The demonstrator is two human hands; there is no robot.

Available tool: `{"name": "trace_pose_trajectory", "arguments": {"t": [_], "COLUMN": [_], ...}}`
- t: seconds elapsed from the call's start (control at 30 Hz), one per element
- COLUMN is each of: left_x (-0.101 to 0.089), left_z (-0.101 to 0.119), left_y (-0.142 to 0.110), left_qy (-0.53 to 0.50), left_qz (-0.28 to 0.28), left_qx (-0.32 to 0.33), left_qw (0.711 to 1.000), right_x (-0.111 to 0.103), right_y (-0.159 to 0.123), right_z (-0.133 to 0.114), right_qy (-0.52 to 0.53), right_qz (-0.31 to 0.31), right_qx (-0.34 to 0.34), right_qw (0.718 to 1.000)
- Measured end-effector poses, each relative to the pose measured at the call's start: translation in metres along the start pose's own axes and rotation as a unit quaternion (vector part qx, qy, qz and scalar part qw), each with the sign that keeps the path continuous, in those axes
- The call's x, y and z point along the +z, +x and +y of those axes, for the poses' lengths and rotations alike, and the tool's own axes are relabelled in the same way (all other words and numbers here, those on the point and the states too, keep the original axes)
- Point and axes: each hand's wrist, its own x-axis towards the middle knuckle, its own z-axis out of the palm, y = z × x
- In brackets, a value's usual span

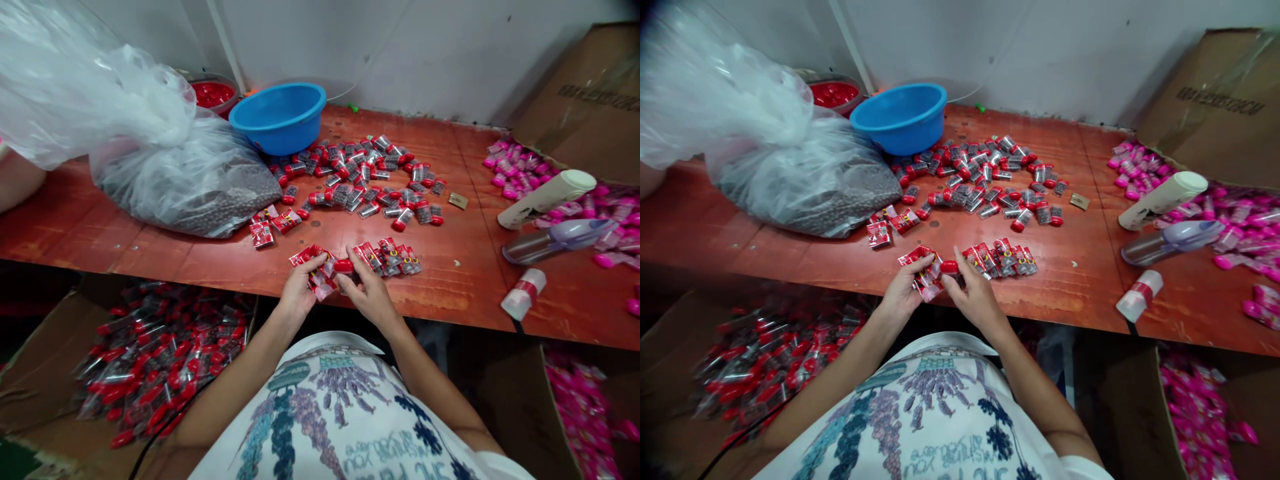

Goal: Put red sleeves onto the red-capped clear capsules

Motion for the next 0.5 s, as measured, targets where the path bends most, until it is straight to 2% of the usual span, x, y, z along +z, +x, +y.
{"name": "trace_pose_trajectory", "arguments": {"t": [0.13,0.3,0.5], "left_x": [-0.001,-0.002,-0.003], "left_z": [-0.001,-0.004,-0.003], "left_y": [-0.005,-0.011,-0.017], "left_qy": [0.027,0.057,0.118], "left_qz": [-0.031,-0.049,-0.078], "left_qx": [0.024,0.152,0.163], "left_qw": [0.999,0.985,0.976], "right_x": [0.0,-0.001,0.008], "right_y": [0.0,-0.002,0.0], "right_z": [0.002,0.003,0.006], "right_qy": [0.024,0.096,0.212], "right_qz": [0.002,-0.08,-0.027], "right_qx": [0.017,0.031,0.074], "right_qw": [1.0,0.992,0.974]}}
